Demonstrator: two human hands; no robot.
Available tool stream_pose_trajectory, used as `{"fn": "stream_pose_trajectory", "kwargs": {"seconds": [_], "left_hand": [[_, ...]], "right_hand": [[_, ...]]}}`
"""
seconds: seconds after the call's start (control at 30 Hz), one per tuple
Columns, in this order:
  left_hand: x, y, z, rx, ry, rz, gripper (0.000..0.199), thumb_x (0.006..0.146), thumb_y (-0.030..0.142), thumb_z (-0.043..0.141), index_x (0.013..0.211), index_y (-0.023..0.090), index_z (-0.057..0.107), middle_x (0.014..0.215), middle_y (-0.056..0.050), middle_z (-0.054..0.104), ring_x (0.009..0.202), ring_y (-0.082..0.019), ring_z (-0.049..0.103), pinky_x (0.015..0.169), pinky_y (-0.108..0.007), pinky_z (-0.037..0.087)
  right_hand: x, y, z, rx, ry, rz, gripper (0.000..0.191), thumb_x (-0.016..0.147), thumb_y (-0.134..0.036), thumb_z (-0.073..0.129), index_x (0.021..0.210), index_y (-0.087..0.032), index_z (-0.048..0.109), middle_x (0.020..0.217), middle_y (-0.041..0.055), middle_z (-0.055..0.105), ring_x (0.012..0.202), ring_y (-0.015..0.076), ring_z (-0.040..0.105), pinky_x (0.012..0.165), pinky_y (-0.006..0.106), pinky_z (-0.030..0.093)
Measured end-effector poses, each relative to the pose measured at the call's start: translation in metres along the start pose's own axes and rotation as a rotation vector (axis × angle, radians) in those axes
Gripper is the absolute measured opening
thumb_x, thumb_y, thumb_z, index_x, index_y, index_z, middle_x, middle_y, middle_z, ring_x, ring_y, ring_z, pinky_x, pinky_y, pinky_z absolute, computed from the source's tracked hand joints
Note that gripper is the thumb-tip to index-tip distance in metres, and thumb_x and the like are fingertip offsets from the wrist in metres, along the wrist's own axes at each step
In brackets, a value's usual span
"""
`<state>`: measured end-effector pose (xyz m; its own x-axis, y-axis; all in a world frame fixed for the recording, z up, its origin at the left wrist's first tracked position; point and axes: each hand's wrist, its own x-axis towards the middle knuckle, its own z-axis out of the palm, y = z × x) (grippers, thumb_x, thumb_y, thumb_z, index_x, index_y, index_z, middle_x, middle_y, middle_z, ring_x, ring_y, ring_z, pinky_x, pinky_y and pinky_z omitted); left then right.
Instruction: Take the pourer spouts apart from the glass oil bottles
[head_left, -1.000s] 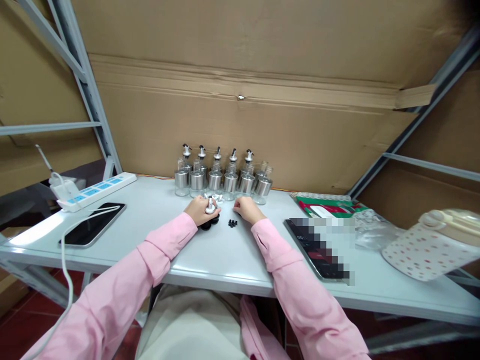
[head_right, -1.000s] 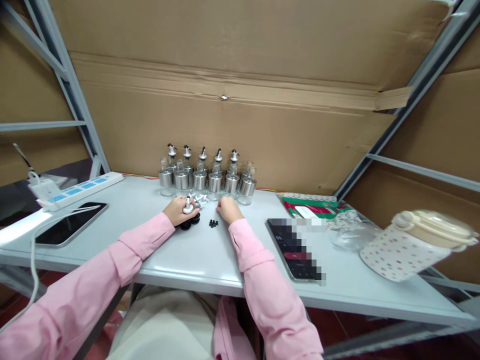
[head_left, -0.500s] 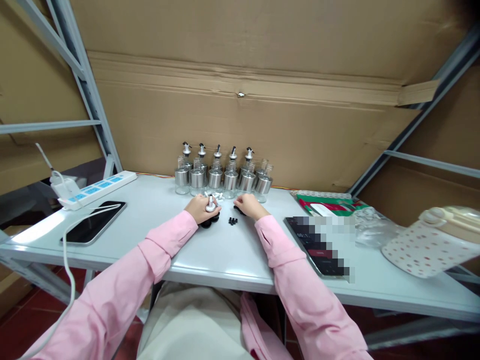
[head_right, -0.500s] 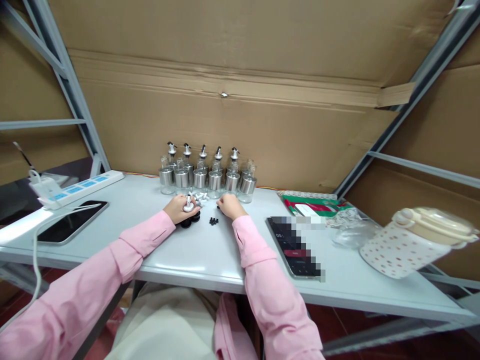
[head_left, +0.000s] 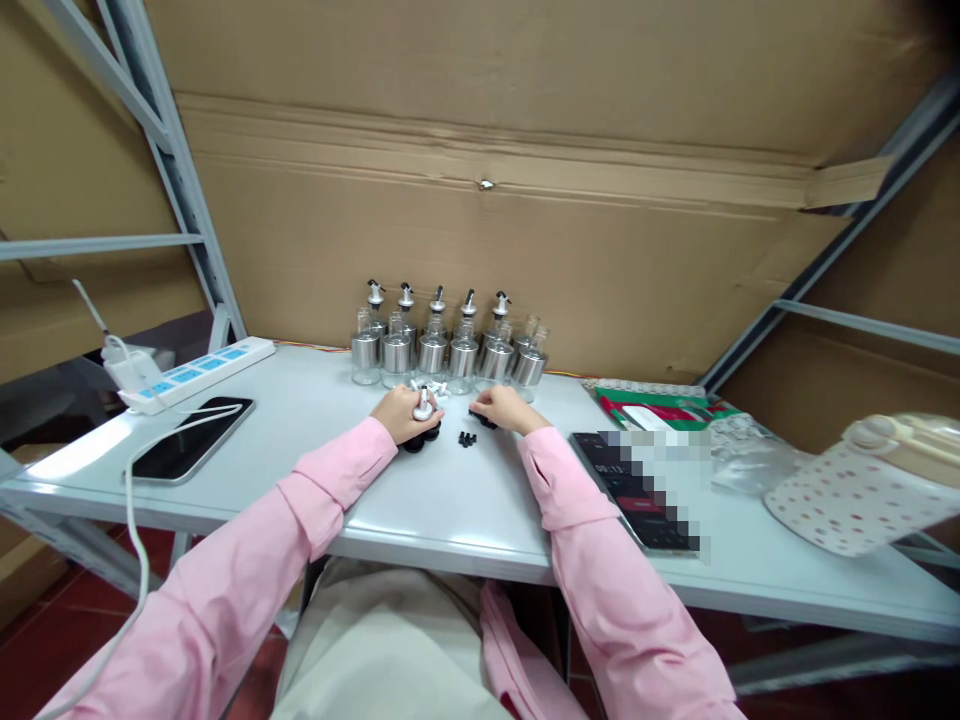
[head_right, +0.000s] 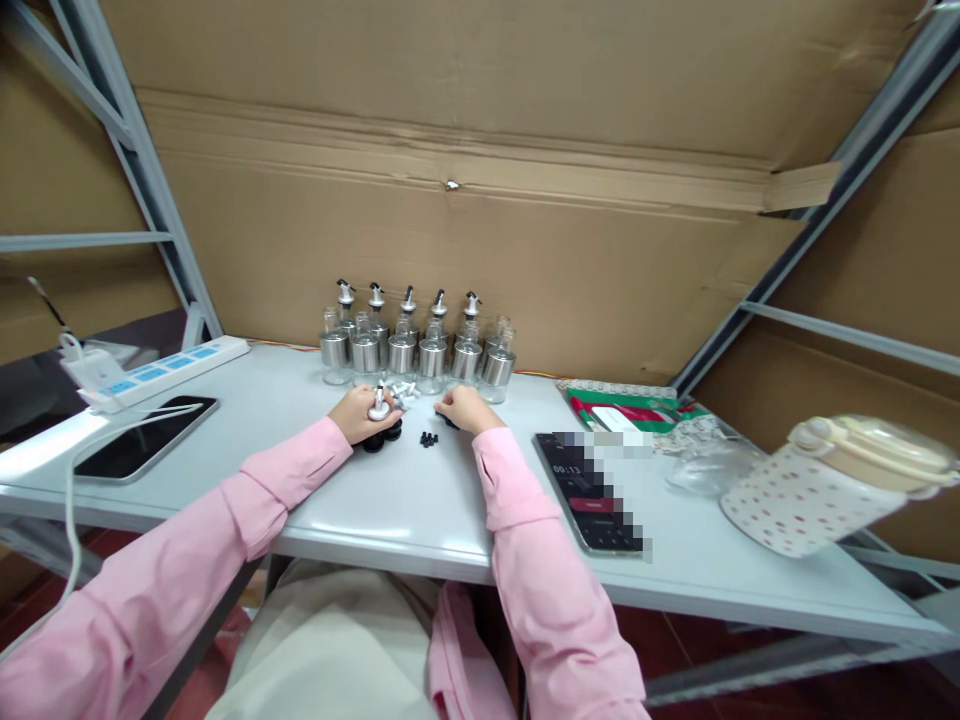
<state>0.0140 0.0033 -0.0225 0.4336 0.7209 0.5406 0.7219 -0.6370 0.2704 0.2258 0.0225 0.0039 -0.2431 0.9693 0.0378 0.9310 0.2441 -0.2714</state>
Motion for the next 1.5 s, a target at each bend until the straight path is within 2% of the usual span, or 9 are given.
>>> {"fn": "stream_pose_trajectory", "kwargs": {"seconds": [0.27,0.53,0.7,0.8,1.0,1.13,1.3,1.43,1.5], "left_hand": [[0.0,0.0,0.001,-0.019,0.026,-0.008,0.021,0.075,0.038,0.057,0.069,0.019,0.057,0.062,-0.002,0.062,0.062,-0.017,0.057,0.071,-0.029,0.044],[0.0,0.0,-0.001,-0.017,0.022,0.004,0.02,0.076,0.037,0.057,0.069,0.018,0.057,0.061,-0.002,0.062,0.06,-0.016,0.056,0.072,-0.029,0.044],[0.0,0.001,-0.001,-0.02,0.022,-0.005,0.022,0.076,0.039,0.057,0.069,0.019,0.057,0.062,-0.001,0.063,0.061,-0.016,0.057,0.072,-0.029,0.043],[0.0,0.003,-0.002,-0.025,-0.009,0.022,0.024,0.076,0.041,0.056,0.069,0.018,0.057,0.063,-0.001,0.063,0.062,-0.016,0.057,0.073,-0.029,0.042],[0.003,0.004,-0.002,0.017,-0.089,0.117,0.034,0.076,0.049,0.055,0.063,0.017,0.054,0.064,-0.003,0.062,0.067,-0.019,0.059,0.072,-0.032,0.04],[0.002,0.004,-0.002,0.017,-0.127,0.145,0.035,0.079,0.049,0.052,0.065,0.017,0.055,0.069,-0.004,0.064,0.073,-0.02,0.059,0.072,-0.032,0.04],[0.003,0.006,-0.007,0.052,-0.149,0.105,0.037,0.076,0.053,0.055,0.065,0.017,0.053,0.064,-0.003,0.06,0.066,-0.018,0.057,0.071,-0.031,0.039],[0.009,0.015,-0.029,0.003,-0.029,-0.021,0.042,0.069,0.054,0.063,0.086,0.017,0.053,0.07,0.0,0.058,0.062,-0.015,0.053,0.068,-0.03,0.039],[0.006,0.034,-0.049,-0.081,0.095,-0.074,0.033,0.076,0.049,0.057,0.081,0.017,0.051,0.07,0.001,0.056,0.061,-0.013,0.051,0.063,-0.027,0.038]], "right_hand": [[-0.002,0.003,-0.003,0.078,-0.034,-0.008,0.023,0.065,-0.014,0.07,0.088,-0.013,0.071,0.08,0.0053,0.071,0.072,0.0132,0.064,0.065,0.018,0.044],[-0.002,0.005,-0.002,0.1,-0.028,-0.018,0.023,0.064,-0.009,0.068,0.087,-0.011,0.07,0.079,0.0056,0.071,0.07,0.0122,0.063,0.064,0.018,0.044],[-0.004,-0.002,-0.004,0.135,0.124,-0.068,0.016,0.076,-0.025,0.061,0.081,-0.013,0.069,0.077,0.0054,0.069,0.071,0.0135,0.06,0.067,0.021,0.042],[-0.009,-0.019,-0.003,0.336,0.264,-0.208,0.028,0.083,-0.035,0.05,0.083,-0.013,0.067,0.077,0.0042,0.068,0.07,0.0128,0.058,0.068,0.022,0.042],[-0.014,-0.05,0.008,0.717,0.155,-0.457,0.025,0.084,-0.032,0.048,0.087,-0.014,0.065,0.088,0.0043,0.066,0.08,0.0126,0.058,0.075,0.023,0.044],[-0.017,-0.053,0.008,0.86,0.11,-0.442,0.025,0.081,-0.033,0.051,0.091,-0.014,0.065,0.094,0.0058,0.062,0.082,0.0127,0.057,0.074,0.025,0.045],[-0.019,-0.055,0.007,1.124,-0.005,-0.376,0.029,0.076,-0.042,0.058,0.088,-0.016,0.06,0.082,0.0019,0.063,0.075,0.0121,0.058,0.076,0.027,0.047],[-0.018,-0.053,0.003,1.409,0.128,-0.284,0.03,0.074,-0.047,0.058,0.08,-0.019,0.05,0.096,0.0047,0.066,0.083,0.0137,0.061,0.076,0.028,0.047],[-0.016,-0.051,0.002,1.509,0.221,-0.23,0.031,0.073,-0.047,0.06,0.078,-0.021,0.044,0.094,0.0045,0.067,0.085,0.0149,0.062,0.073,0.028,0.047]]}}
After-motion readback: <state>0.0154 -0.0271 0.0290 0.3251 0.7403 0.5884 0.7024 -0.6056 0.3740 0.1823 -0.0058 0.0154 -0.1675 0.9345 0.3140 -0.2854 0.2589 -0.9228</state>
